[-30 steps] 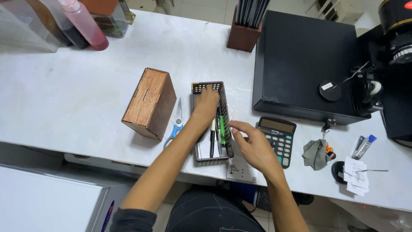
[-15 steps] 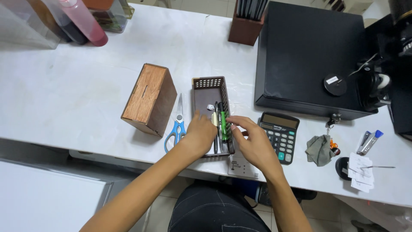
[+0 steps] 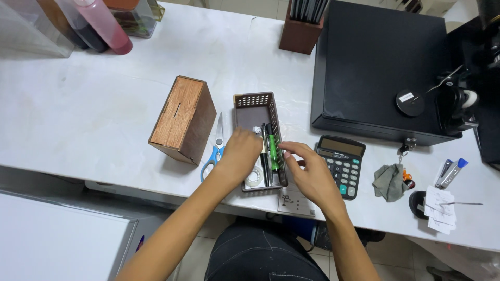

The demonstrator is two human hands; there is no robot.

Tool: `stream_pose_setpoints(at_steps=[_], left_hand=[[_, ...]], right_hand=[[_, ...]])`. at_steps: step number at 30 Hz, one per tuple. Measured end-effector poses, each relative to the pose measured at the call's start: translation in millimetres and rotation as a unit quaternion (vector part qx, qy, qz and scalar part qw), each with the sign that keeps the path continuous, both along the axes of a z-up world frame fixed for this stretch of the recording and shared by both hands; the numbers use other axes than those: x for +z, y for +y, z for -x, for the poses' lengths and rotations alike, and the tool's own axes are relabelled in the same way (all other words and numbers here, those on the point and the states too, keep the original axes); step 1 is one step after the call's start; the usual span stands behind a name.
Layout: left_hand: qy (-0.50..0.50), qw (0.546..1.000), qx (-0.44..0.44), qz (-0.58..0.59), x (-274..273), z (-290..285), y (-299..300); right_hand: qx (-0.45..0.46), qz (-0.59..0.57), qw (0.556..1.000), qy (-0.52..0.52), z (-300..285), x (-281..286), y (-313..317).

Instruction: Cleaning and organizing a service counter by wiping surfaces and arranging items like a cash box and tip jar.

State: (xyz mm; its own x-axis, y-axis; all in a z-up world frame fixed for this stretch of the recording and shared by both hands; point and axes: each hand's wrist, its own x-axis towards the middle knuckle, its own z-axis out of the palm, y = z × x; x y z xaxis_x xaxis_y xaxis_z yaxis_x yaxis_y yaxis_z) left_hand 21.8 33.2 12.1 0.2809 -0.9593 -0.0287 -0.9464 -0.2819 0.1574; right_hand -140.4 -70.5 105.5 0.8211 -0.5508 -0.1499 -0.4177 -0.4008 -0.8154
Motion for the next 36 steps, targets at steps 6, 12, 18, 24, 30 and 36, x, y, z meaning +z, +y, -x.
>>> stream_pose_setpoints(at_steps=[6, 12, 18, 24, 30, 36], left_hand=[[-0.097, 0.985, 0.080, 0.122, -38.4, -23.4, -39.1], [0.034, 0.989, 0.113, 0.086, 24.9, -2.5, -21.1], [0.329, 0.941, 0.061, 0.060, 29.6, 17.4, 6.7], [0.246, 0.944, 0.077, 0.207, 1.1, 31.3, 11.1], [0.249, 0.947, 0.086, 0.186, 20.3, 33.9, 10.2], [0.242, 0.950, 0.095, 0.171, 38.5, 39.0, 13.1]], right_hand=[[-0.008, -0.002, 1.000, 0.008, 6.7, -5.2, -0.5], [-0.048, -0.003, 0.999, -0.001, 22.7, -11.9, -13.4], [-0.076, -0.013, 0.997, -0.009, 35.6, -15.1, -18.7], [-0.083, -0.020, 0.996, -0.008, 42.9, -17.5, -16.7], [-0.097, -0.015, 0.995, -0.005, 55.0, -22.7, -19.8], [-0.143, 0.017, 0.989, -0.034, 80.8, -29.4, -82.1]])
